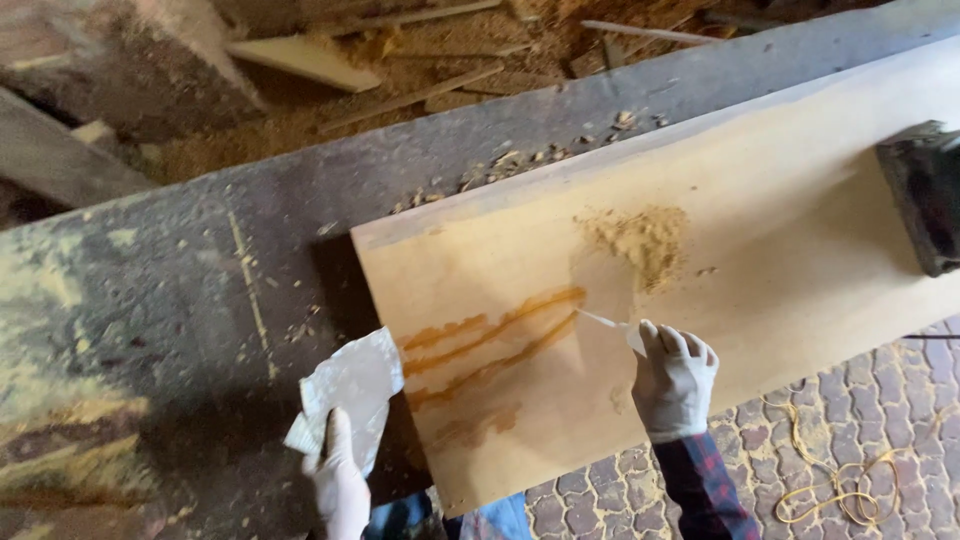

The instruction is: The person sands a large plywood board on a workbench, rubbing a sanding block across the surface and spreading sawdust over stained areas. They reposition the board, adjust the sandpaper on the block, and finally reach for an electric sander at the end of the board.

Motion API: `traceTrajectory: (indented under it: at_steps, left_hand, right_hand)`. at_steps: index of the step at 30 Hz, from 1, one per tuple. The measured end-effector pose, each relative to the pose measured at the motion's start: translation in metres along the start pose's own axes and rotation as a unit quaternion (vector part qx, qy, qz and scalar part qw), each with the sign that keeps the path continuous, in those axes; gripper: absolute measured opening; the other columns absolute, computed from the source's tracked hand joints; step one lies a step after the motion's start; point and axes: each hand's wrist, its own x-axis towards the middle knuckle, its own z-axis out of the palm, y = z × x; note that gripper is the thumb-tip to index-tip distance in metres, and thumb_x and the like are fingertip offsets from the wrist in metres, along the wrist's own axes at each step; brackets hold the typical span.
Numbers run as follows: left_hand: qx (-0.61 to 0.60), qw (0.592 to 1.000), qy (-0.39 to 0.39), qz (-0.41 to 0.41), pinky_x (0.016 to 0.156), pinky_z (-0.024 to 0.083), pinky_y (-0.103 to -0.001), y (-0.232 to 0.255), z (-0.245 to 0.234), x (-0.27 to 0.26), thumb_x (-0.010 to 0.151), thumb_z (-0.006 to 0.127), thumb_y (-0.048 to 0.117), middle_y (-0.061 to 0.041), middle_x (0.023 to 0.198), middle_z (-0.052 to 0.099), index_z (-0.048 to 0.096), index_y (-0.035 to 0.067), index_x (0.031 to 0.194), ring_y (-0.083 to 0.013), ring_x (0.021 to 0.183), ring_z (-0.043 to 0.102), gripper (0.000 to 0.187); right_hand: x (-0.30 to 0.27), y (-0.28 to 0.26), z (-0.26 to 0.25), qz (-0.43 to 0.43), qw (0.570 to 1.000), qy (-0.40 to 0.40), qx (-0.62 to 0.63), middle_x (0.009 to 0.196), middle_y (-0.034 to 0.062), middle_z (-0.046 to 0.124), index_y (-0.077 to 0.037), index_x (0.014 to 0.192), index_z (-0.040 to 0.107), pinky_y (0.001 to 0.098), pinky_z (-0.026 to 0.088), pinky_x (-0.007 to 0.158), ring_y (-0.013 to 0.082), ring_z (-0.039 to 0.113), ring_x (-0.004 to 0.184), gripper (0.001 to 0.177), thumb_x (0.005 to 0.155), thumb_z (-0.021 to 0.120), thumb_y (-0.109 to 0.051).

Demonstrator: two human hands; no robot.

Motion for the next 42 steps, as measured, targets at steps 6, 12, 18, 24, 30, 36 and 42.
traceTrajectory:
  at_steps: [6,12,18,24,30,36,42]
  left_hand:
    - [0.023,0.983,-0.087,0.161,0.109,0.034,-0.038,-0.027,-0.004,0.018,0.096,0.058,0.058,-0.012,0.136,0.062,0.063,0.004,0.141,-0.0275,0.126,0.049,0.070]
    - [-0.074,0.986,-0.129,0.075,0.101,0.047,-0.037,0.030,-0.042,-0.015,0.089,0.062,0.059,-0.014,0.131,0.070,0.067,0.003,0.132,-0.0243,0.117,0.063,0.071]
    - [0.000,0.994,-0.085,0.069,0.107,0.039,-0.043,-0.031,-0.039,0.045,0.093,0.062,0.063,-0.019,0.133,0.049,0.054,0.004,0.139,-0.0275,0.123,0.053,0.075]
    - [0.046,0.987,-0.103,0.115,0.101,0.035,-0.038,-0.045,-0.046,0.058,0.094,0.055,0.066,-0.019,0.132,0.046,0.062,0.010,0.140,-0.0231,0.112,0.049,0.073]
    - [0.067,0.980,-0.127,0.138,0.079,0.044,-0.034,-0.046,-0.047,0.059,0.087,0.046,0.075,-0.014,0.131,0.044,0.059,0.021,0.151,-0.0171,0.085,0.049,0.084]
    - [-0.013,0.997,-0.068,0.038,0.096,0.046,-0.038,-0.042,-0.041,0.048,0.082,0.065,0.080,-0.021,0.127,0.054,0.052,0.002,0.132,-0.0248,0.106,0.057,0.094]
    - [-0.073,0.989,-0.096,0.083,0.108,0.037,-0.040,-0.020,-0.043,0.028,0.078,0.064,0.076,-0.009,0.132,0.053,0.059,0.007,0.133,-0.0256,0.120,0.053,0.088]
  right_hand:
    - [-0.035,-0.064,0.009,-0.011,0.998,-0.050,0.041,0.113,0.0077,0.063,-0.010,0.128,0.064,0.0483,0.044,0.090,0.0296,0.059,0.104,0.045,0.084,0.072,-0.007]
    - [-0.038,-0.124,0.013,-0.024,0.994,-0.061,0.092,0.117,0.0053,0.063,-0.012,0.128,0.063,0.0499,0.044,0.093,0.0300,0.059,0.110,0.051,0.079,0.071,-0.004]
    - [-0.044,-0.136,0.018,-0.023,0.996,-0.056,0.067,0.117,0.0045,0.061,-0.011,0.128,0.063,0.0493,0.044,0.092,0.0296,0.059,0.109,0.051,0.078,0.070,-0.001]
    - [-0.043,-0.128,0.016,-0.028,0.997,-0.052,0.040,0.115,0.0042,0.061,-0.009,0.127,0.063,0.0488,0.044,0.091,0.0291,0.059,0.108,0.050,0.078,0.071,-0.002]
    - [-0.043,-0.110,0.015,-0.021,0.999,-0.014,0.027,0.114,0.0056,0.062,-0.010,0.126,0.064,0.0497,0.045,0.090,0.0302,0.059,0.106,0.049,0.079,0.072,-0.003]
    - [-0.041,-0.105,0.006,-0.018,0.999,-0.002,0.045,0.112,0.0071,0.062,-0.009,0.126,0.064,0.0504,0.047,0.086,0.0323,0.060,0.103,0.050,0.078,0.072,0.001]
    - [-0.041,-0.108,0.005,-0.014,0.998,-0.006,0.066,0.113,0.0055,0.062,-0.009,0.127,0.064,0.0492,0.047,0.085,0.0309,0.060,0.103,0.051,0.077,0.073,0.001]
